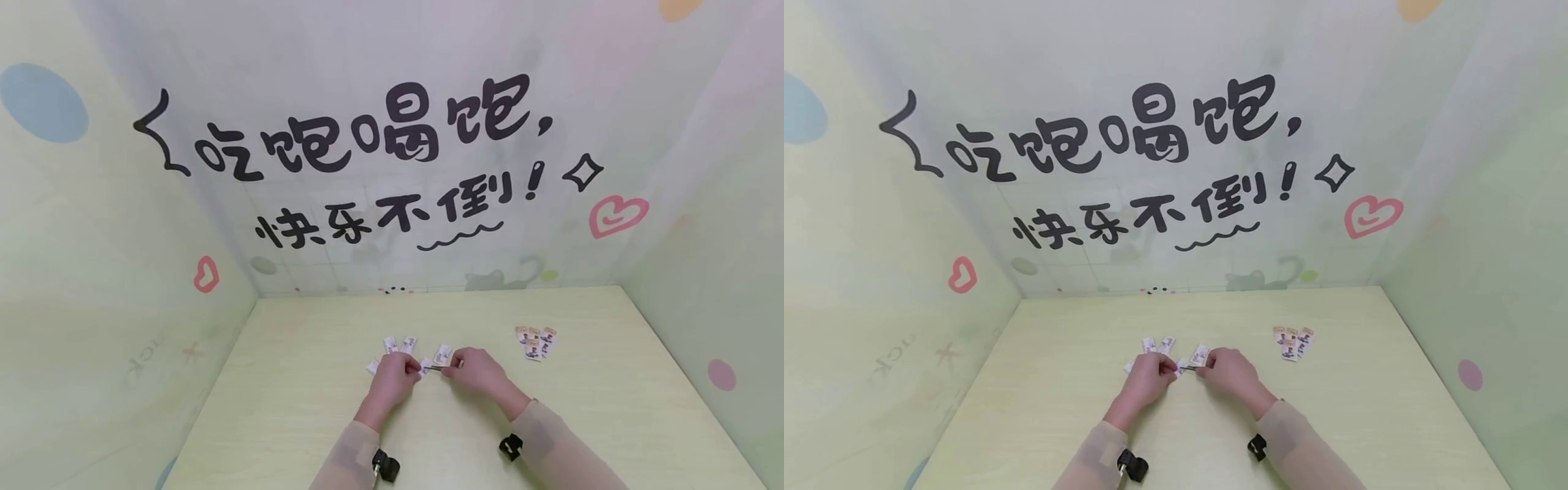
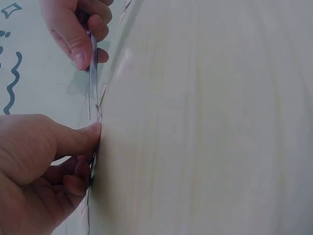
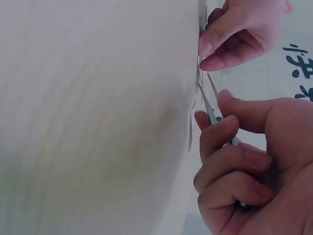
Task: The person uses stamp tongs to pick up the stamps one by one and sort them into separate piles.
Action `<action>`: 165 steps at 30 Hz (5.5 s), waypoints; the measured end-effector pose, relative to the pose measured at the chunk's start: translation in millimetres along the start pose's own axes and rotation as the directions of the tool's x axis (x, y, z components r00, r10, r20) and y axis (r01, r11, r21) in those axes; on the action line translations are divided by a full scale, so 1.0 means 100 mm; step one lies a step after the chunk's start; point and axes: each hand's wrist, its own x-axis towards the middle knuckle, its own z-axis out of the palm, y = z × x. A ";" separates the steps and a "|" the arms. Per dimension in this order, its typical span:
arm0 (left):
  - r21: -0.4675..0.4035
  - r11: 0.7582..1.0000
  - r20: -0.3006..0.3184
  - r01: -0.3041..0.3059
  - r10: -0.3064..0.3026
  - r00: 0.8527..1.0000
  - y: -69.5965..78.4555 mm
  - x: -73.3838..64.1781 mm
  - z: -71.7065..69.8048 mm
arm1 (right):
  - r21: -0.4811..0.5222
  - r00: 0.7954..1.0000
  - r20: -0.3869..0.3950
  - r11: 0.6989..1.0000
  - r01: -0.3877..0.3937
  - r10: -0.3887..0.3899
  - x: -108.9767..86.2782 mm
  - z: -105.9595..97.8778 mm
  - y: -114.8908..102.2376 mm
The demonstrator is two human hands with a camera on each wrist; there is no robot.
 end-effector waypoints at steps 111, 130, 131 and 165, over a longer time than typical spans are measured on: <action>-0.051 0.998 -0.078 -0.043 0.039 0.996 -0.14 -0.10 -0.16 | 0.246 0.998 0.052 0.968 -0.044 0.032 -0.45 -0.41 0.85; 0.006 1.000 -0.152 0.001 0.000 0.988 -0.32 -0.03 -0.32 | 0.240 0.998 0.035 0.969 -0.054 0.047 -0.46 -0.50 0.93; 0.009 1.000 -0.152 -0.001 0.002 0.988 -0.32 -0.03 -0.32 | 0.237 0.998 0.033 0.970 -0.056 0.049 -0.46 -0.51 0.94; 0.022 0.999 -0.141 0.042 -0.038 0.989 -0.31 0.00 -0.29 | 0.201 0.997 0.024 0.977 -0.072 0.068 -0.48 -0.53 0.97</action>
